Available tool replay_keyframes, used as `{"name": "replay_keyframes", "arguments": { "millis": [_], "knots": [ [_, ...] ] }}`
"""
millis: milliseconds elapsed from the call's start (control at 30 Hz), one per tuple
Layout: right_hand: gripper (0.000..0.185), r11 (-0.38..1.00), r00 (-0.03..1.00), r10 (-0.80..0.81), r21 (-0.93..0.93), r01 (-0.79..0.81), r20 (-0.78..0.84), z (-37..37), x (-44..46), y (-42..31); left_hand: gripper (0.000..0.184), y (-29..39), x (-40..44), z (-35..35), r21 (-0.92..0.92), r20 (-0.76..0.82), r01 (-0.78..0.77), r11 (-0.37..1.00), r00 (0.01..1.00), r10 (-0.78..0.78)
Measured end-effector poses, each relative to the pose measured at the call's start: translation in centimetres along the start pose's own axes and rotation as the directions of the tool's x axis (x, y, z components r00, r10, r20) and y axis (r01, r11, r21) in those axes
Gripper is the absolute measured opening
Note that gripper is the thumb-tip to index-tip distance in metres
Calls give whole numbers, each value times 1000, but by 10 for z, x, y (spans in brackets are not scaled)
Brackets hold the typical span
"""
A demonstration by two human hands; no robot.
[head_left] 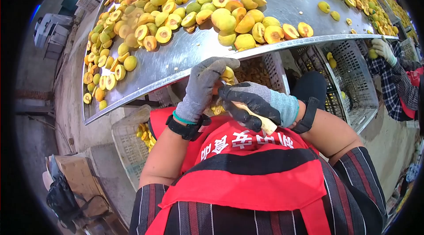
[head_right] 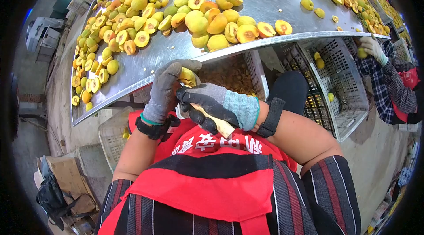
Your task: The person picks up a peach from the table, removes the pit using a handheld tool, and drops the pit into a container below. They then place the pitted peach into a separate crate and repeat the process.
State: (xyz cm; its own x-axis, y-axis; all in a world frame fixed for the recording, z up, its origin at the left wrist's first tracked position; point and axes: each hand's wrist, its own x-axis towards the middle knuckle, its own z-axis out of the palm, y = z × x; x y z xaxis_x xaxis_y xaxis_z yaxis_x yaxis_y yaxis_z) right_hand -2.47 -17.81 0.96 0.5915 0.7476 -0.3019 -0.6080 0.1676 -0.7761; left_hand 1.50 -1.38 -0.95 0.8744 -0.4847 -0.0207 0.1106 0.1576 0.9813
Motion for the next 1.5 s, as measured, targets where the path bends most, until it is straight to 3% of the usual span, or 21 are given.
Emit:
{"name": "replay_keyframes", "arguments": {
  "millis": [100,200,233,267,333,533,600,667,800,867,900,967,1000,1033,1067,1133,1167,1233,1333,1433,1500],
  "knots": [
    [36,977,972,43,-192,-88,-231,12,4,0,42,-4,4,10,25,-177,25,999,984,-20],
    [30,987,986,107,-104,-120,-129,8,-1,-6,43,-11,2,5,279,-128,-142,950,975,183],
    [31,985,975,158,86,-146,-154,7,4,2,45,-12,1,7,84,-165,-74,994,982,87],
    [31,985,975,161,88,-149,-153,6,3,3,45,-12,-1,10,82,-167,-72,994,982,85],
    [32,782,964,182,566,-260,191,4,-2,-1,50,-4,-1,18,1,-197,-135,991,971,133],
    [27,801,991,90,583,-134,103,12,-6,-4,68,-12,7,21,-393,-257,-116,912,966,12],
    [34,811,985,-14,579,-89,172,10,-9,-4,68,-10,9,22,-639,-359,-135,757,923,-139],
    [31,804,984,-59,593,-53,169,3,-13,0,70,-12,9,16,-686,-377,-152,712,911,-168],
    [35,828,998,-3,560,-30,57,-21,-13,18,78,-2,-12,-15,-531,-310,-95,842,947,-89],
    [43,944,999,-21,329,34,-43,-38,-5,30,78,6,-36,-43,-507,-306,-187,841,952,27],
    [48,915,968,139,402,-44,-210,-27,-6,24,77,18,-52,-56,-413,-439,-205,887,899,4],
    [59,932,986,116,356,-65,-123,-36,-11,25,68,39,-95,-88,-46,-520,-153,987,847,107],
    [61,933,984,118,356,-63,-135,-41,-11,27,54,40,-120,-113,289,-623,56,956,769,143],
    [61,931,985,108,361,-53,-136,-47,-9,32,37,57,-143,-146,477,-587,394,786,808,-48],
    [62,925,981,126,375,-64,-145,-53,-7,38,37,63,-140,-143,484,-585,395,781,809,-47],
    [62,919,980,141,387,-76,-142,-59,-1,47,32,76,-132,-131,775,-579,509,374,809,101],
    [63,900,986,140,428,-88,-93,-60,1,51,36,82,-109,-124,835,-506,450,316,854,122],
    [64,839,984,179,524,-145,-15,-61,3,52,39,80,-53,-87,846,-401,263,464,887,229],
    [65,914,991,110,400,-73,-71,-58,-6,47,51,73,38,-36,939,-210,169,301,972,109],
    [61,922,986,65,388,-2,-150,-59,-16,49,59,29,112,-24,995,103,-101,-21,979,176],
    [59,929,991,24,370,27,-131,-65,-21,53,63,19,136,-9,980,76,-66,-189,996,46]
  ]
}}
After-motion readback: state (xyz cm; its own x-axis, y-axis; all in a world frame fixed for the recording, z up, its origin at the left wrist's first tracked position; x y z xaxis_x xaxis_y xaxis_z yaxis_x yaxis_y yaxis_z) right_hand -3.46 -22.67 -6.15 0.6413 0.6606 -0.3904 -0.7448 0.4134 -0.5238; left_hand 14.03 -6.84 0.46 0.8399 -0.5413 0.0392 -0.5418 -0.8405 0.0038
